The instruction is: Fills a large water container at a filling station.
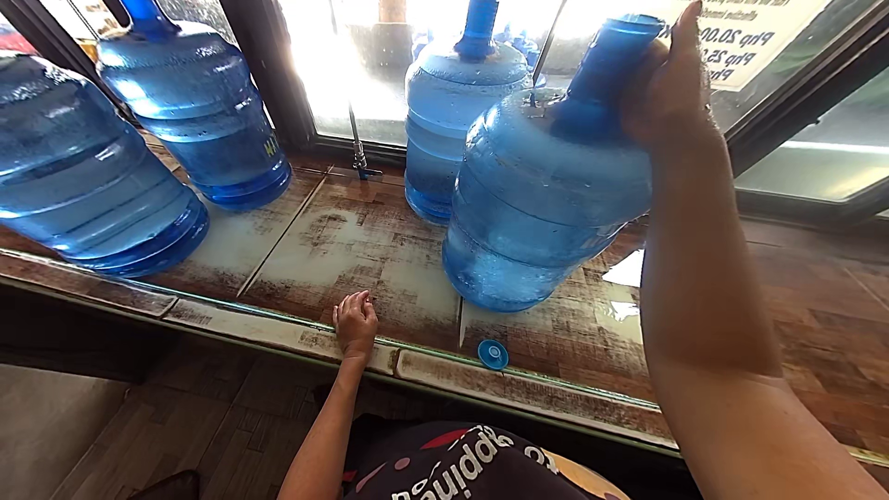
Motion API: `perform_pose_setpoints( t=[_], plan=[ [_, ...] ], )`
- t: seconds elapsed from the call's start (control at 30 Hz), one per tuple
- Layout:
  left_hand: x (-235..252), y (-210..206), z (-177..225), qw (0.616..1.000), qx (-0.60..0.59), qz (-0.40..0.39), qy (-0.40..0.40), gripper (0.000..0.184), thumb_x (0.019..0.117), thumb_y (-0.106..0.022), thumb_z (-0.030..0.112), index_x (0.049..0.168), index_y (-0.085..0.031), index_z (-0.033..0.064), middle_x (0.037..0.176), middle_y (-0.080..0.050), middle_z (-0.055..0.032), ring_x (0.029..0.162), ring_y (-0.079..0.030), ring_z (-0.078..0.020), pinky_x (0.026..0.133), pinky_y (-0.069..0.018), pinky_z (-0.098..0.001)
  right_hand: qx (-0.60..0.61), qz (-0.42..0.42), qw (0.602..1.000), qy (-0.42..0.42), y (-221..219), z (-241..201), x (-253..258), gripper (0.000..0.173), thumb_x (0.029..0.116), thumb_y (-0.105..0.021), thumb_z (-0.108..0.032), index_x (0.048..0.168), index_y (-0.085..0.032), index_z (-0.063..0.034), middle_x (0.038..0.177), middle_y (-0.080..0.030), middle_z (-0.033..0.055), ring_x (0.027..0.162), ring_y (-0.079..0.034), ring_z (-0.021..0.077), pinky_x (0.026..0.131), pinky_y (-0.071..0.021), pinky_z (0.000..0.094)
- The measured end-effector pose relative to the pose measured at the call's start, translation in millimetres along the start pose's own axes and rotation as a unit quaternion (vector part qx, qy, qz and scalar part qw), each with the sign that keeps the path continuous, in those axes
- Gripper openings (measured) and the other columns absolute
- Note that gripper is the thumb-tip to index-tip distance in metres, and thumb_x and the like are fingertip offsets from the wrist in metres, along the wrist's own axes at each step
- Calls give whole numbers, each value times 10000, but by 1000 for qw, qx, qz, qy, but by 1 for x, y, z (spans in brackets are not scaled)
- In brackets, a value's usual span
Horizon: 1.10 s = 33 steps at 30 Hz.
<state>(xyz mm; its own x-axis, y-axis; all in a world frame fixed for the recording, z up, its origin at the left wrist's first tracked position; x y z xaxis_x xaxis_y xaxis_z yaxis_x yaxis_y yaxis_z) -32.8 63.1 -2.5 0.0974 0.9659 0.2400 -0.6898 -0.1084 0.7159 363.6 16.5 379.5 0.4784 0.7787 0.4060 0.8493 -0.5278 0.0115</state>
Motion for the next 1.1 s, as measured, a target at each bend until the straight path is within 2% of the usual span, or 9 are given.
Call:
perform_pose_setpoints(
  t=[0.3, 0.4, 0.5, 0.7, 0.9, 1.1],
  plan=[
    [0, -1, -1, 1000, 1, 6, -3, 334, 1042, -480, 149, 1261, -713, 53, 1337, -679, -155, 1338, -571, -374, 1194, -306, -599, 3, -6, 1000, 6, 2, 1, 1, 735, 1087, 34, -469, 1370, -482, -28, 1178, -656, 81, 1089, -648, 136, 952, -529, 337],
    [0, 0, -1, 1000, 2, 6, -2, 336, 1043, -478, 150, 1263, -713, 55, 1338, -679, -154, 1339, -572, -371, 1194, -306, -599, -2, -4, 1000, 6, 2, 1, 1, 734, 1089, 28, -473, 1394, -470, -28, 1210, -645, 87, 1109, -640, 137, 967, -522, 336],
    [0, 0, 0, 1000, 0, 7, 0, 335, 1042, -481, 153, 1259, -716, 54, 1338, -679, -155, 1340, -571, -369, 1196, -301, -600, 2, 2, 1000, 8, 3, 2, 2, 719, 1091, 19, -473, 1360, -484, -34, 1184, -648, 80, 1094, -643, 136, 955, -526, 338],
    [-1, 0, 0, 1000, -1, 7, -1, 337, 1042, -478, 150, 1263, -714, 54, 1338, -680, -153, 1339, -571, -372, 1194, -300, -602, -3, -2, 1000, 1, 3, 3, 2, 742, 1085, 30, -483, 1406, -462, -28, 1243, -636, 93, 1129, -635, 145, 976, -519, 344],
    [-1, 1, 1, 1000, 3, -1, 4, 340, 1047, -475, 156, 1271, -709, 53, 1355, -669, -156, 1356, -557, -373, 1201, -287, -604, 3, 11, 1000, -5, 0, 0, -2, 700, 1092, 7, -481, 1364, -473, -50, 1175, -648, 65, 1087, -645, 126, 950, -528, 331],
    [-1, 1, 1, 1000, 2, 0, 2, 340, 1047, -474, 158, 1269, -710, 55, 1349, -672, -159, 1351, -560, -376, 1196, -293, -607, -1, 9, 1000, -8, 1, 1, -1, 718, 1089, 11, -487, 1411, -456, -47, 1236, -636, 80, 1128, -632, 133, 972, -517, 331]
  ],
)
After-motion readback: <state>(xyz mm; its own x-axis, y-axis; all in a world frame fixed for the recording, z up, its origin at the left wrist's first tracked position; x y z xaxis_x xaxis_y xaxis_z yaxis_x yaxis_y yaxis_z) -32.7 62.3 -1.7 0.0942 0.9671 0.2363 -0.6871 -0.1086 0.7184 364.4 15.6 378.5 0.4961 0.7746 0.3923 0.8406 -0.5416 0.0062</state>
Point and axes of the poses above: each hand's wrist, its own x-axis towards the middle knuckle, its own y-axis out of the back of the hand, z = x × y, the point moved 4 cm from there along x, towards the middle knuckle
